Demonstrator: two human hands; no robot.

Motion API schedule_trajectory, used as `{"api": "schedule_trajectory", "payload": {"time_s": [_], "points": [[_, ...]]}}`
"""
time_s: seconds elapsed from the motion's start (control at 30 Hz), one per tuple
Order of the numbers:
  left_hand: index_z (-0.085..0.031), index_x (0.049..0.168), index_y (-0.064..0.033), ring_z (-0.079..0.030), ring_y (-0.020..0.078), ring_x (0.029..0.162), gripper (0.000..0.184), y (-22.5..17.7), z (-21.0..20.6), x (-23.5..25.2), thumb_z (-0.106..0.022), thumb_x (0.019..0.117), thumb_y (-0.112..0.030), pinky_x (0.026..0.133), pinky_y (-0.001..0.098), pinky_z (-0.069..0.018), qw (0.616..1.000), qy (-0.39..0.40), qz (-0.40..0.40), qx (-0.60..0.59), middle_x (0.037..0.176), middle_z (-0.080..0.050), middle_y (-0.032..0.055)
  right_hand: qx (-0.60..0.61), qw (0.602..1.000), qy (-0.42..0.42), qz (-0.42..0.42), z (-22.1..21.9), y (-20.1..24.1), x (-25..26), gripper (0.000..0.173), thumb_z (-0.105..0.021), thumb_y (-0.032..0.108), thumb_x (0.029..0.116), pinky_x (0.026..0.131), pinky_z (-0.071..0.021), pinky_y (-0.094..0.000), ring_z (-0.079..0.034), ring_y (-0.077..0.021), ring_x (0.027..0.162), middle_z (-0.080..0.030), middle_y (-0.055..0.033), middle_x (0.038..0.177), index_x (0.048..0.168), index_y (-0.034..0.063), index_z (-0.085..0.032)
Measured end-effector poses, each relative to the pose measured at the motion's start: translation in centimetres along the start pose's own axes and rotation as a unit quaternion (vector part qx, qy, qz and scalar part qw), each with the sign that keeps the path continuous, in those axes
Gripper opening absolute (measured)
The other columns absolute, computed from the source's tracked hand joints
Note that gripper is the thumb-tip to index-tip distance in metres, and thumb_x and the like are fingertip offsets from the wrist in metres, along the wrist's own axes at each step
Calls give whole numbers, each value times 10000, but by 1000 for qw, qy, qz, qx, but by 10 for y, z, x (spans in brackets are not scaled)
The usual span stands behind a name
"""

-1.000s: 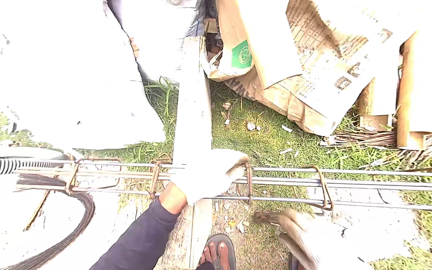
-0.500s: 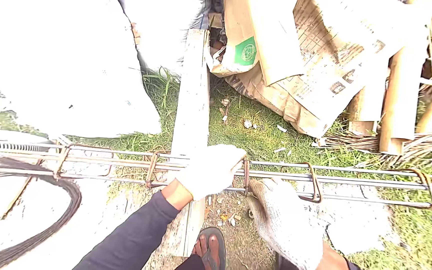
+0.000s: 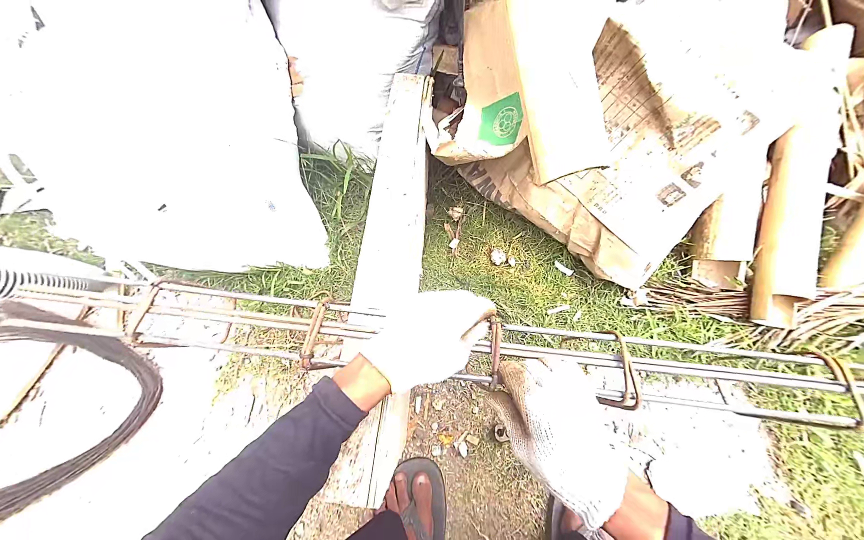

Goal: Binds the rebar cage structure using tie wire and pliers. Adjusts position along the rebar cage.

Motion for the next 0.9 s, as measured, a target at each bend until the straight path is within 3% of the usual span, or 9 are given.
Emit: {"api": "schedule_trajectory", "payload": {"time_s": [0.17,0.3,0.43,0.53,0.6,0.67,0.8,0.9], "points": [[-703,1266,-228,-700,126,1013,297,3,-3,2,-595,1001,-306,898,402,-583,1000,3,2,20,1124,-730,-33,20,999,47,2,6,0,2,396,-601,458,968,779,-556,-442,-681,-239,897,-717,-28,937,1180,141,-704],[-715,1249,-248,-707,128,952,300,5,-2,2,-593,987,-329,824,408,-600,1000,-9,-2,20,1092,-729,-44,50,996,71,-3,16,-4,-4,421,-566,463,1002,945,-539,-431,-671,-224,1106,-730,-27,1140,1250,144,-685],[-703,1276,-257,-670,117,1024,356,3,8,2,-511,987,-340,869,405,-564,998,-62,-30,2,1120,-703,-51,78,994,-55,-50,67,-43,-15,228,-629,282,988,897,-583,-398,-693,-143,1029,-739,5,1087,1150,157,-729],[-677,1333,-238,-648,147,1157,393,-8,15,4,-470,1017,-346,971,435,-539,996,-87,-32,-5,1232,-694,-21,-37,983,-60,-171,89,-98,-32,259,-594,388,977,804,-584,-404,-690,-130,946,-728,47,1006,1064,216,-767],[-686,1314,-250,-664,154,1106,387,-16,17,7,-472,1017,-377,918,447,-549,995,-91,-33,13,1195,-703,-23,-52,974,-31,-217,87,-122,-40,350,-553,518,972,723,-550,-424,-673,-130,843,-707,69,862,918,243,-764],[-677,1313,-260,-663,154,1075,421,-22,14,9,-481,1002,-465,896,453,-544,997,-65,-32,24,1166,-703,-37,-36,970,-6,-240,80,-127,-43,386,-552,593,944,681,-549,-405,-659,-100,796,-686,98,826,853,275,-751],[-604,1422,-289,-627,193,1204,733,-29,-7,3,-511,875,-768,975,509,-506,998,13,-31,52,1324,-668,-29,-63,963,-24,-261,76,-126,-44,319,-616,504,912,615,-530,-402,-645,-102,692,-660,85,717,763,246,-729],[-545,1485,-292,-600,212,1248,842,-28,-17,0,-529,828,-819,992,517,-497,996,65,-26,62,1433,-601,-15,-67,950,7,-303,75,-137,-49,314,-616,478,905,597,-537,-450,-657,-144,676,-662,57,710,755,225,-725]]}}
Point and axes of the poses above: each hand's wrist, its own x-axis towards the middle knuckle, its own z-axis out of the back of the hand, y = z × x, the point moved 9 cm from there along x, towards the middle knuckle
